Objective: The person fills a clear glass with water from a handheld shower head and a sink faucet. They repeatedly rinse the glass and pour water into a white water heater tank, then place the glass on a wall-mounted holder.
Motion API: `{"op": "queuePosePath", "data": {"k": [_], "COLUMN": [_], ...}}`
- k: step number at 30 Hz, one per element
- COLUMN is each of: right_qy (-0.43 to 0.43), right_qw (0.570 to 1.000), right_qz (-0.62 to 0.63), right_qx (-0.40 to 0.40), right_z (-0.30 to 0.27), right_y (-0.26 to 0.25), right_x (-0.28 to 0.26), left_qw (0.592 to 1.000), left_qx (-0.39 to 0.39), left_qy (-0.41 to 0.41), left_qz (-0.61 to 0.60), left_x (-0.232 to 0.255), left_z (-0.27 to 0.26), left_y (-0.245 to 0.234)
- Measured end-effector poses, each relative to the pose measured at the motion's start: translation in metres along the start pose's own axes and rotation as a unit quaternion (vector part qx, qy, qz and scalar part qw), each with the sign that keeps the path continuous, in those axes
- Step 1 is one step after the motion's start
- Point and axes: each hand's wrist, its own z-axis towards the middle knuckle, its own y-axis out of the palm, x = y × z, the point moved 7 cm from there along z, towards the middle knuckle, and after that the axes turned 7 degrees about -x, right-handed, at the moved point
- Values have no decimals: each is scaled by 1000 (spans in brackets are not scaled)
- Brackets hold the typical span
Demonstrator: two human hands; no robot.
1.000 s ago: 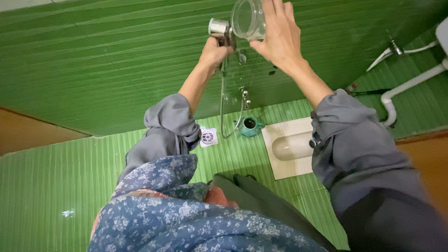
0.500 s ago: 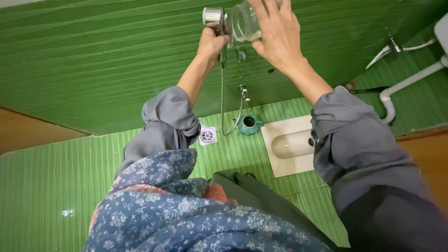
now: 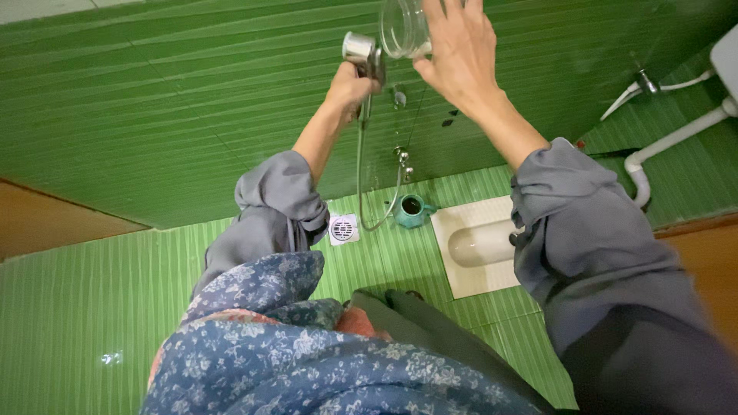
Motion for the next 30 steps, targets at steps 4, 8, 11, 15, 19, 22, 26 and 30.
{"op": "queuePosePath", "data": {"k": [4,8,11,15,19,22,26,30], "right_qy": [-24,-50,-48,-65,-75,-89,-120,-149], "right_qw": [999,997,996,993,990,986,985,980], "right_qz": [-22,-41,-61,-88,-114,-136,-118,-111], "right_qx": [19,47,36,46,28,28,43,65], "right_z": [1,4,6,13,19,20,22,23], "right_y": [1,-3,-8,-15,-15,-15,-19,-23], "right_x": [1,2,4,3,8,10,13,10], "left_qw": [996,993,988,989,989,990,989,984], "left_qx": [-50,-62,-101,-112,-128,-117,-104,-145], "left_qy": [0,-2,16,13,0,-19,-28,-5], "left_qz": [67,100,117,98,72,83,106,102], "left_x": [-3,3,8,4,9,16,12,2], "left_z": [-9,-15,-18,-18,-26,-31,-23,-10], "left_y": [6,8,11,15,18,14,12,19]}}
